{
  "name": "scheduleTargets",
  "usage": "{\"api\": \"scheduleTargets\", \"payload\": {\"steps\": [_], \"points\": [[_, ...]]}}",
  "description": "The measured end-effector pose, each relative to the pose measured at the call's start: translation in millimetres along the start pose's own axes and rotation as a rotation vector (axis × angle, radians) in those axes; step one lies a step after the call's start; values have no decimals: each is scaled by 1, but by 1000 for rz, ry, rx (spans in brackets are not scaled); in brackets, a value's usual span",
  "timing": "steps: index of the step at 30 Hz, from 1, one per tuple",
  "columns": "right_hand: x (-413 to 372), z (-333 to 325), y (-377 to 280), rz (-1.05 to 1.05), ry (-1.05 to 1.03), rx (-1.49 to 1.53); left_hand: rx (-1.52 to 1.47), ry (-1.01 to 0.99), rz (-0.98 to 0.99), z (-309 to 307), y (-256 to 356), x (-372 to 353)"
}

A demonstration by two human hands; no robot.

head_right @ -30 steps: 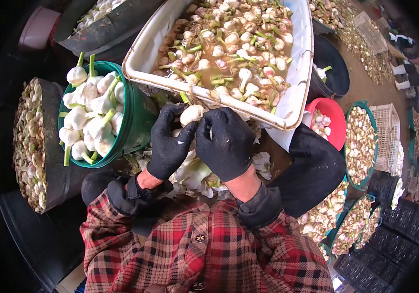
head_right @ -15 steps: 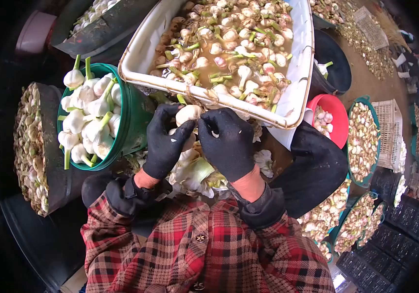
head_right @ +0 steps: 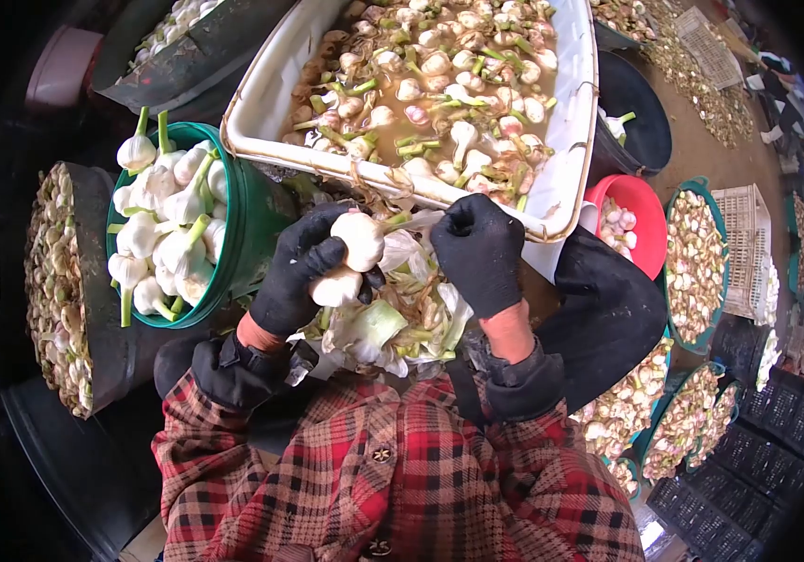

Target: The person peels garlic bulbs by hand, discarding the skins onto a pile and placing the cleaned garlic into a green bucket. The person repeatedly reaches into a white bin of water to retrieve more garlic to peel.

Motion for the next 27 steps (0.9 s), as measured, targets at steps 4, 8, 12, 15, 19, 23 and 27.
{"api": "scheduleTargets", "payload": {"steps": [4, 8, 12, 15, 19, 23, 27], "points": [[1, -5, -14, -57, -68, 9, -66, -52, -29, 1, -4, 4], [-2, 1, -51, -99, -139, 255, 12, -64, -43, -1, -10, 6], [-8, 14, -65, -207, -212, 249, -10, -103, -3, 12, 0, 3], [-11, 21, -60, -141, -270, 289, -64, -83, -128, 10, -15, -1], [-15, 22, -59, -147, -267, 248, 76, -134, -130, 7, -25, 1], [-17, 23, -63, -186, -273, 193, 47, -159, -170, 14, -23, -1], [-26, 22, -70, -281, -234, 77, 70, -224, -267, 13, -32, -1]]}}
Point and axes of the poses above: each hand's wrist, its own x-axis towards the middle knuckle, its own z-axis out of the palm, y = z × x, the point moved 10 cm from there along x, towards the middle knuckle, and after that the axes turned 2 degrees about x, right-handed, at the moved point
